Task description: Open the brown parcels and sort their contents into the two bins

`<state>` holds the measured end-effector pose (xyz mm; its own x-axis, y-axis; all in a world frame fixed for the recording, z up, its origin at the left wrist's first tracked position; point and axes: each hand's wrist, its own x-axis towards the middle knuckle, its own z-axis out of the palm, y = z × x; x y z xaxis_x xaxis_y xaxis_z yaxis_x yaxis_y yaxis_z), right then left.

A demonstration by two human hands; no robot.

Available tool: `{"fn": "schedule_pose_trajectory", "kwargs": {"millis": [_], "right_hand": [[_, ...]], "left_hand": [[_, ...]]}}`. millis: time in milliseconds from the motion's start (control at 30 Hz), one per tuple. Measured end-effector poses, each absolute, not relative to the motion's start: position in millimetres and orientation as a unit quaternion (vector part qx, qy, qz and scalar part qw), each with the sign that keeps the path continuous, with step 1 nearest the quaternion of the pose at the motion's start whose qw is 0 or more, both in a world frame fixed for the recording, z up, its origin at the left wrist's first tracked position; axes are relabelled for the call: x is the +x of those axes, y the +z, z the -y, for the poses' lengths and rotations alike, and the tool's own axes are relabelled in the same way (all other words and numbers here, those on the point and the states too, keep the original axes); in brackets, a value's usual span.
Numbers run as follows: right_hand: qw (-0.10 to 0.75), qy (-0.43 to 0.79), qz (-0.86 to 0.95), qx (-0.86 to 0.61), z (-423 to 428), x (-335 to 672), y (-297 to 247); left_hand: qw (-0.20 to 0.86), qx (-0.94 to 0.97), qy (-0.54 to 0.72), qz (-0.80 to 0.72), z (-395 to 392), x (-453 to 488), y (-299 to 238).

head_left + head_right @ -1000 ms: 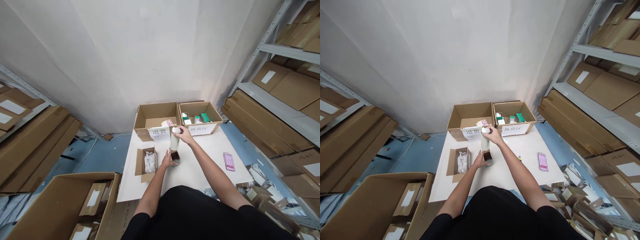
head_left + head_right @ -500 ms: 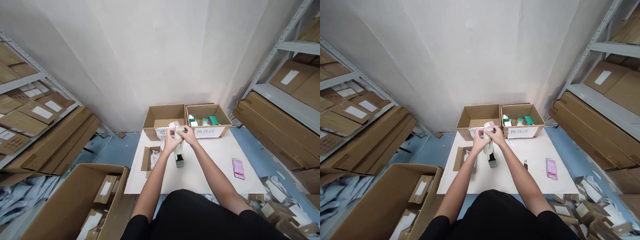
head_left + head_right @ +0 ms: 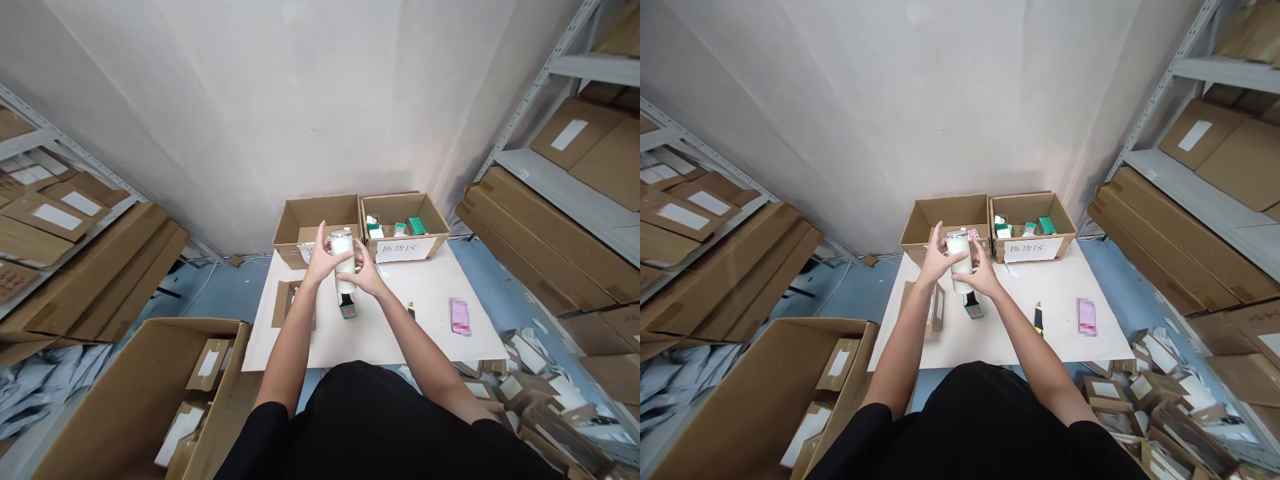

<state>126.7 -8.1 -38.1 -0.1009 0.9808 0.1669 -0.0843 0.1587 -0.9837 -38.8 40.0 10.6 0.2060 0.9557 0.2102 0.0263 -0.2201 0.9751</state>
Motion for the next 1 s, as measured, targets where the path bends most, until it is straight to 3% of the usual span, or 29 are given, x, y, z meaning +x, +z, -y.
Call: {"fn": "schedule_pose_trajectory", "kwargs": {"millis": [133, 333, 533, 700, 833, 1000], "right_hand": [[0.521, 0.543, 0.558, -0.351, 12.2, 133.6, -37.8], [0.550, 0.463, 0.549, -0.426, 13.8, 133.1, -39.0], [0.531, 0.522, 0.555, -0.371, 18.6, 132.8, -35.8], [0.551, 0.481, 0.546, -0.409, 23.1, 129.2, -29.7], [0.527, 0.541, 0.535, -0.377, 25.4, 128.5, -33.9], [0.568, 0.489, 0.499, -0.435, 27.7, 125.3, -44.5]], "left_hand": [[0.526, 0.606, 0.466, -0.372, -42.7, -35.2, 10.2], [0.487, 0.609, 0.486, -0.395, -43.1, -31.7, 1.5], [0.528, 0.596, 0.489, -0.356, -43.2, -33.9, 2.2], [0.522, 0.591, 0.483, -0.381, -41.8, -32.9, 4.6], [0.572, 0.576, 0.462, -0.357, -40.6, -33.5, 3.3], [0.546, 0.594, 0.461, -0.371, -38.2, -35.7, 4.4]]}}
